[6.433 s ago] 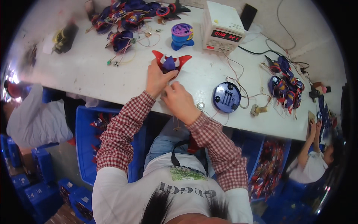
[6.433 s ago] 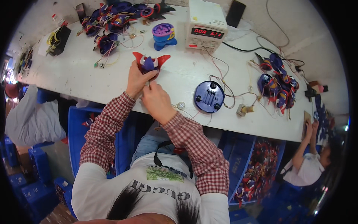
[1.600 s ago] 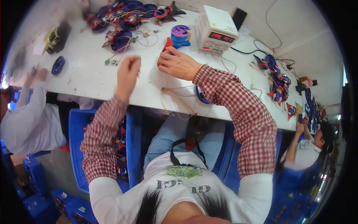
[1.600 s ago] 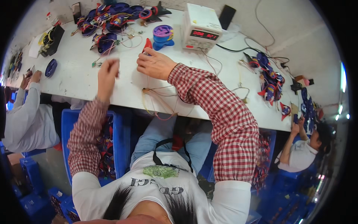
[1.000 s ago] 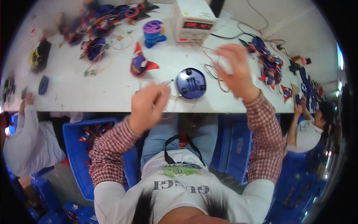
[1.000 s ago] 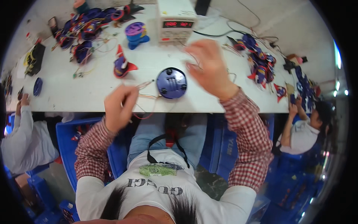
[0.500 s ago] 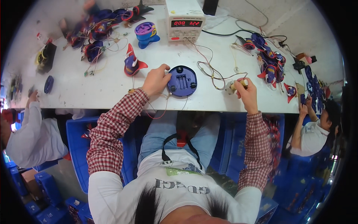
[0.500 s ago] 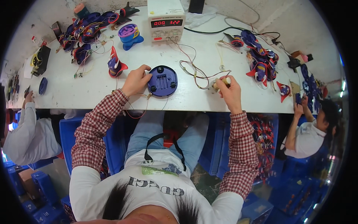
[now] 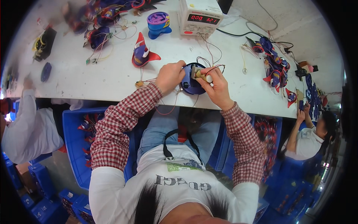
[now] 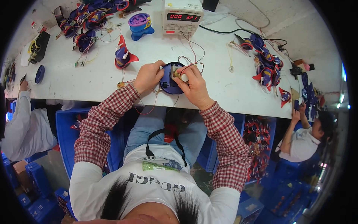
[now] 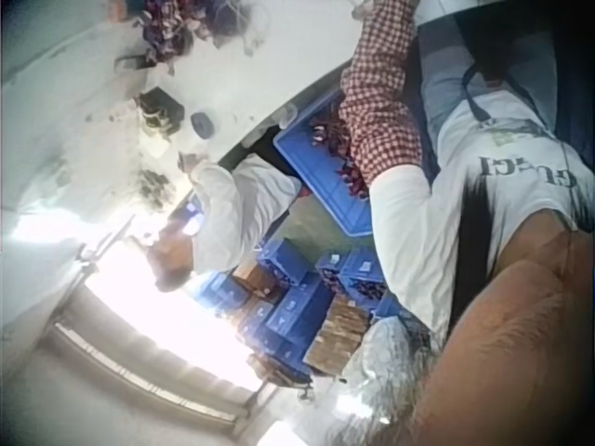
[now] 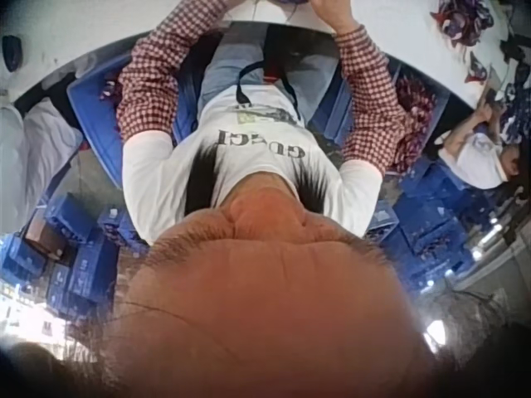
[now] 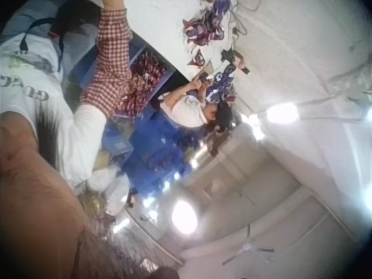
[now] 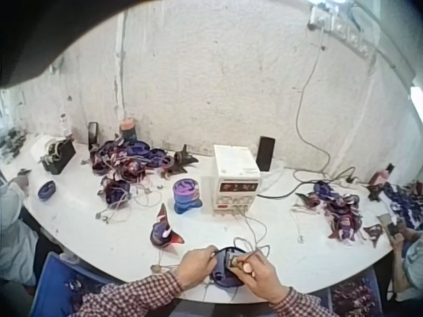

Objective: Assembling and testing small electronic toy fans at a factory workbench.

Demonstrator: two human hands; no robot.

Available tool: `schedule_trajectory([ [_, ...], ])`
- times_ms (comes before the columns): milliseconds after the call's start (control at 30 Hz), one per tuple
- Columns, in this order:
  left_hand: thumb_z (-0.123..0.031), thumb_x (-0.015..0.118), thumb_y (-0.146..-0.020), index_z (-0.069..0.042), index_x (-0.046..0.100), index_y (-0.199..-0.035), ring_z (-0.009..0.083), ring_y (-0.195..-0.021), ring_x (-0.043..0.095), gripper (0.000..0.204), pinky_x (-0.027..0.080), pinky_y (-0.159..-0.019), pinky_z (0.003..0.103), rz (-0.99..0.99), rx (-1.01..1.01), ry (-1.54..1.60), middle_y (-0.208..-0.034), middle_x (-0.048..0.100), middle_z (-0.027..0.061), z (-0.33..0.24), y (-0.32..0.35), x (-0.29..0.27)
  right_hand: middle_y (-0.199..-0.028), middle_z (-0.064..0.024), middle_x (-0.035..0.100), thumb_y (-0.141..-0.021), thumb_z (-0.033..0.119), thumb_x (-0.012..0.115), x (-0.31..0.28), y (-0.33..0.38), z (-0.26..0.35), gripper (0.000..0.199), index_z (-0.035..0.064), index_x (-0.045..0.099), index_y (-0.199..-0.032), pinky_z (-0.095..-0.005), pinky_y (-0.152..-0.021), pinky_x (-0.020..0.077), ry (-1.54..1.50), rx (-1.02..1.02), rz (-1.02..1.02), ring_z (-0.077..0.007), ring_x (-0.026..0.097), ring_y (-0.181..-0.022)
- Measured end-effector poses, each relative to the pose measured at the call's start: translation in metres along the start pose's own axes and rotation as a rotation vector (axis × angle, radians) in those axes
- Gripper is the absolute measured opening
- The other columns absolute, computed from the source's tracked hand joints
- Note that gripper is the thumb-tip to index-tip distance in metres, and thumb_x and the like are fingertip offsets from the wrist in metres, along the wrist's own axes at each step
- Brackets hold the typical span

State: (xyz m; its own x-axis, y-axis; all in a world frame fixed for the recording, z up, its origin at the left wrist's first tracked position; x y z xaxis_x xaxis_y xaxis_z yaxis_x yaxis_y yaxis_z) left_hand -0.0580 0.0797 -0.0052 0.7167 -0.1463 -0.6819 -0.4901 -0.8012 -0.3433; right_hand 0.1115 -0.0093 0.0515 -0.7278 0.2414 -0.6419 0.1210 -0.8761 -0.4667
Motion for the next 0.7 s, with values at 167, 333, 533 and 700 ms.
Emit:
schedule_trajectory([
  [167,-0.014,0.056,-0.079,0.000,0.061,-0.095,0.0303,-0.054,0.058,0.021,0.045,-0.053,0.036,-0.025,0.006,0.029,-0.063,0.062,0.0137,0.002,-0.001,0.001,-0.095,-0.0071,0.055,-0.079,0.002,0.068,0.010,0.006,0.001,0.024,0.0027,0.057,-0.101,-0.0273,-0.070,0.0461,0.035,-0.039,0.049,-0.0187,0.055,-0.078],
  [333,-0.015,0.057,-0.081,-0.001,0.061,-0.094,0.0308,-0.053,0.058,0.020,0.045,-0.052,0.036,-0.041,-0.001,0.034,-0.062,0.062,0.0129,0.004,-0.002,0.005,-0.092,-0.0067,0.055,-0.079,0.006,0.068,0.010,0.002,0.005,0.021,0.0025,0.058,-0.096,-0.0264,-0.067,0.0443,0.104,0.069,0.161,-0.0190,0.053,-0.075],
  [533,-0.016,0.058,-0.082,-0.002,0.060,-0.093,0.0289,-0.055,0.057,0.017,0.044,-0.052,0.035,-0.029,-0.068,-0.007,-0.064,0.061,0.0123,-0.013,0.004,-0.009,-0.091,-0.0095,0.056,-0.079,0.010,0.068,0.005,-0.012,-0.005,0.019,0.0023,0.056,-0.091,-0.0296,-0.059,0.0443,0.043,0.090,0.219,-0.0204,0.053,-0.066],
  [700,-0.017,0.059,-0.084,-0.004,0.059,-0.093,0.0257,-0.057,0.055,0.016,0.044,-0.054,0.032,-0.013,0.159,-0.076,-0.069,0.060,0.0106,-0.032,0.054,-0.029,-0.088,-0.0096,0.057,-0.079,0.010,0.068,0.008,-0.004,-0.007,0.019,0.0019,0.056,-0.090,-0.0282,-0.059,0.0438,0.036,0.001,0.146,-0.0203,0.053,-0.066],
])
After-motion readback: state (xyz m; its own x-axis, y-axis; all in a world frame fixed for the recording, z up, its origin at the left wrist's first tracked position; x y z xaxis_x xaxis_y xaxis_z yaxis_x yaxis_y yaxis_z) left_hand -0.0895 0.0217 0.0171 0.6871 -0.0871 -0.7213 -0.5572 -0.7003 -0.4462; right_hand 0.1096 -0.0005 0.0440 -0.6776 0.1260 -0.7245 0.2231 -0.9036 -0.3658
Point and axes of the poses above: each hand's wrist, its own y-axis away from the middle knuckle, its own x-axis out of the palm, z = x × y, the point moved 1 cm from there along -y, towards the middle knuckle
